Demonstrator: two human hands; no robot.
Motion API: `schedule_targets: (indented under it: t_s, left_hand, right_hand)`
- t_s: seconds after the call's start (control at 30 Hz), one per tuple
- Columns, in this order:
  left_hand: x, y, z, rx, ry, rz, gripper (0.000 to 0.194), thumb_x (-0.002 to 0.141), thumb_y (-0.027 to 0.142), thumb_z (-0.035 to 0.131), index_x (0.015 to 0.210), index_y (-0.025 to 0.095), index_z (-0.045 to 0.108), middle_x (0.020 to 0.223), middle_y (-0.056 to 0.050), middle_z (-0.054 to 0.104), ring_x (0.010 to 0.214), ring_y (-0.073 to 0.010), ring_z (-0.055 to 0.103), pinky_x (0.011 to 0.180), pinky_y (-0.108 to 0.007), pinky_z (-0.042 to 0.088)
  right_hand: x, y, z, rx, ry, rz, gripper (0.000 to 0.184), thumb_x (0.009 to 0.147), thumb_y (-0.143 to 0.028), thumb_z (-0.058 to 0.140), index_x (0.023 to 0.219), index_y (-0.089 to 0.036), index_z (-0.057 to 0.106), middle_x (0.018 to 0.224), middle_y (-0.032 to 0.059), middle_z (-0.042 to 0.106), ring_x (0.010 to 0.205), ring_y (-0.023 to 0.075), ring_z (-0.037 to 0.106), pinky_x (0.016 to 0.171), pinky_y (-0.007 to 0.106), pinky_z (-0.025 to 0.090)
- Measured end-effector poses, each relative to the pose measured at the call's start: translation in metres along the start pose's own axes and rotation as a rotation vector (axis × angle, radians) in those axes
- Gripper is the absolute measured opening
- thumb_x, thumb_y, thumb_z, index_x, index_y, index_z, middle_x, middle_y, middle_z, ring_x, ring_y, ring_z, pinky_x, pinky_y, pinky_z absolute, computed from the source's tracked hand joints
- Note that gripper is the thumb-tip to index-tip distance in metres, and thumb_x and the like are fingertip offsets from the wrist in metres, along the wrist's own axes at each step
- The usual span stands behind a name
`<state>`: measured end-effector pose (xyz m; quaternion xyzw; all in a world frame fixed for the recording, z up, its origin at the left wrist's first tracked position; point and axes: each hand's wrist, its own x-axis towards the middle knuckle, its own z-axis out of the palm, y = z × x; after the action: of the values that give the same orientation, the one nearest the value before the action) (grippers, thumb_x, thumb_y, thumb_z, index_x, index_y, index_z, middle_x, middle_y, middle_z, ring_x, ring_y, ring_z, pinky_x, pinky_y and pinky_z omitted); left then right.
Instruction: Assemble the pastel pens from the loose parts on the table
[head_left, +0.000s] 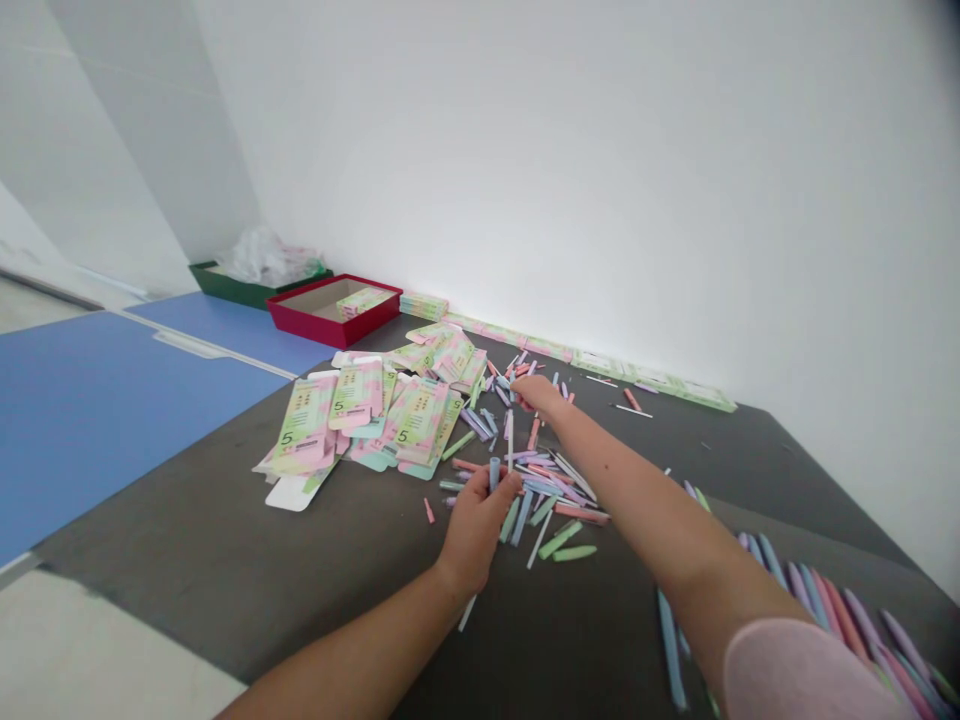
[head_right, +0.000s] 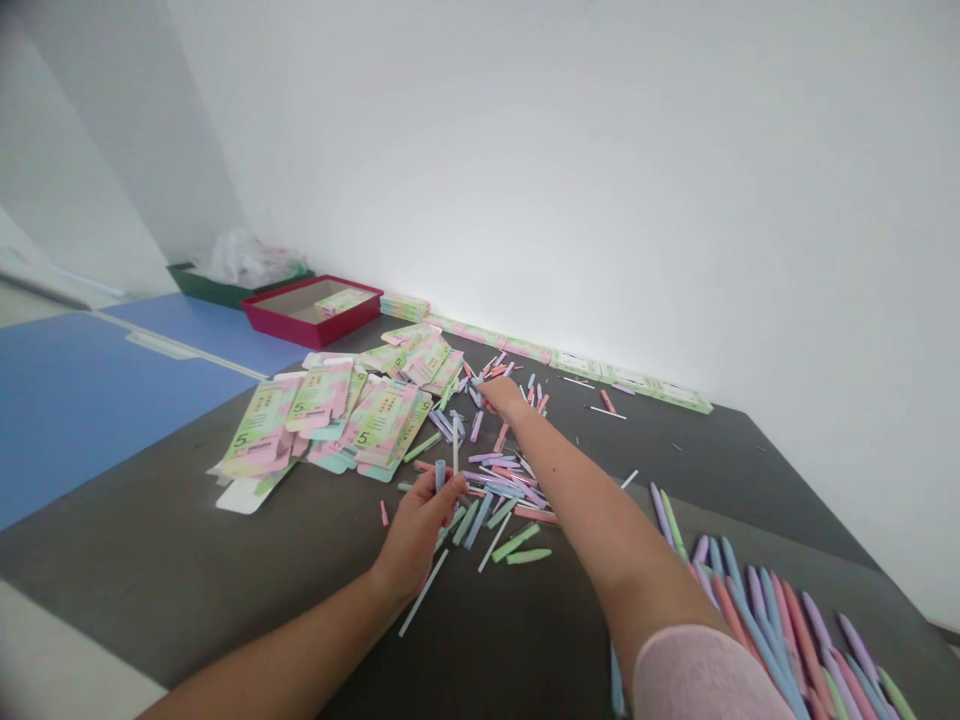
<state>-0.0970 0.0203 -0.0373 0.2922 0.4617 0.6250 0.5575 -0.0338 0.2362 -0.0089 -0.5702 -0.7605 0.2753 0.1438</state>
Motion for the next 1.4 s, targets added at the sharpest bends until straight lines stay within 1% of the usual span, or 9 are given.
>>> schedule_targets:
  t_s: [0.23, 0.37, 0.47, 0.57, 0.8, 0.97, 1.07, 1.23, 1.4]
  left_hand:
    - [-0.007, -0.005, 0.003, -0.140, -0.220, -0.130, 0.024, 0.073, 0.039, 0.063, 0.076, 0.016, 0.060, 0.071, 0.001, 0.052, 0.053, -0.0056, 0.036, 0.050, -0.019, 0.026]
    - [-0.015, -0.006, 0.006, -0.071, -0.297, -0.171, 0.025, 0.072, 0.040, 0.064, 0.078, 0.016, 0.062, 0.070, 0.001, 0.052, 0.053, -0.0059, 0.036, 0.050, -0.019, 0.026]
    - [-0.022, -0.006, 0.009, 0.087, -0.451, -0.172, 0.026, 0.073, 0.041, 0.063, 0.073, 0.015, 0.063, 0.061, 0.002, 0.049, 0.051, -0.0070, 0.035, 0.050, -0.020, 0.025]
    - [-0.027, -0.007, 0.011, 0.270, -0.592, -0.138, 0.027, 0.072, 0.042, 0.063, 0.069, 0.014, 0.063, 0.054, 0.003, 0.045, 0.050, -0.0083, 0.035, 0.050, -0.022, 0.024]
    - [-0.029, -0.014, 0.012, 0.366, -0.640, -0.175, 0.027, 0.071, 0.041, 0.064, 0.067, 0.015, 0.060, 0.052, 0.005, 0.039, 0.049, -0.0080, 0.032, 0.048, -0.023, 0.020]
    - [-0.026, -0.014, 0.015, 0.069, -0.450, -0.239, 0.026, 0.071, 0.036, 0.066, 0.086, 0.016, 0.060, 0.062, 0.005, 0.041, 0.048, -0.0044, 0.028, 0.045, -0.019, 0.020]
    - [-0.028, -0.014, 0.017, -0.142, -0.429, -0.330, 0.026, 0.071, 0.033, 0.068, 0.088, 0.016, 0.058, 0.069, 0.004, 0.044, 0.048, -0.0020, 0.028, 0.044, -0.015, 0.022]
    - [-0.032, -0.015, 0.017, -0.328, -0.441, -0.345, 0.021, 0.075, 0.031, 0.065, 0.075, 0.014, 0.052, 0.063, 0.006, 0.036, 0.046, -0.0011, 0.025, 0.042, -0.013, 0.024]
    - [-0.028, -0.009, 0.015, -0.327, -0.434, -0.347, 0.024, 0.075, 0.035, 0.064, 0.074, 0.015, 0.050, 0.054, 0.008, 0.027, 0.045, -0.0029, 0.024, 0.044, -0.014, 0.027]
  right_hand:
    - [-0.095, 0.033, -0.042, 0.600, -0.034, 0.013, 0.021, 0.086, -0.028, 0.046, 0.085, -0.012, 0.060, 0.070, 0.0035, 0.063, 0.051, 0.0075, 0.053, 0.052, 0.021, 0.046]
    - [-0.160, 0.048, -0.051, 0.794, 0.032, -0.003, 0.026, 0.078, -0.035, 0.056, 0.096, -0.016, 0.060, 0.065, 0.0007, 0.062, 0.048, 0.0083, 0.052, 0.049, 0.021, 0.043]
    - [-0.200, 0.052, -0.050, 0.979, 0.042, -0.031, 0.033, 0.073, -0.038, 0.063, 0.099, -0.018, 0.061, 0.073, 0.0008, 0.065, 0.055, 0.0092, 0.055, 0.056, 0.023, 0.045]
    - [-0.230, 0.051, -0.046, 0.992, -0.008, -0.019, 0.034, 0.075, -0.043, 0.061, 0.097, -0.017, 0.064, 0.071, 0.0009, 0.064, 0.054, 0.0099, 0.055, 0.055, 0.024, 0.044]
    - [-0.254, 0.053, -0.034, 0.863, 0.027, 0.051, 0.028, 0.071, -0.039, 0.066, 0.086, -0.015, 0.067, 0.063, -0.0003, 0.063, 0.053, 0.0111, 0.057, 0.056, 0.025, 0.046]
    - [-0.262, 0.053, -0.028, 1.029, 0.306, 0.093, 0.026, 0.071, -0.038, 0.068, 0.084, -0.016, 0.065, 0.068, 0.0020, 0.066, 0.060, 0.0134, 0.060, 0.063, 0.028, 0.049]
    - [-0.269, 0.049, -0.015, 1.084, 0.419, 0.099, 0.026, 0.071, -0.038, 0.069, 0.086, -0.018, 0.065, 0.074, 0.0029, 0.068, 0.066, 0.0161, 0.063, 0.069, 0.032, 0.051]
    - [-0.281, 0.043, 0.014, 0.901, 0.416, 0.056, 0.019, 0.075, -0.037, 0.064, 0.086, -0.021, 0.068, 0.075, 0.0022, 0.069, 0.072, 0.0184, 0.065, 0.072, 0.032, 0.050]
    - [-0.294, 0.035, 0.029, 0.645, 0.330, -0.166, 0.016, 0.079, -0.032, 0.059, 0.088, -0.022, 0.068, 0.077, 0.0020, 0.068, 0.076, 0.0186, 0.063, 0.074, 0.031, 0.048]
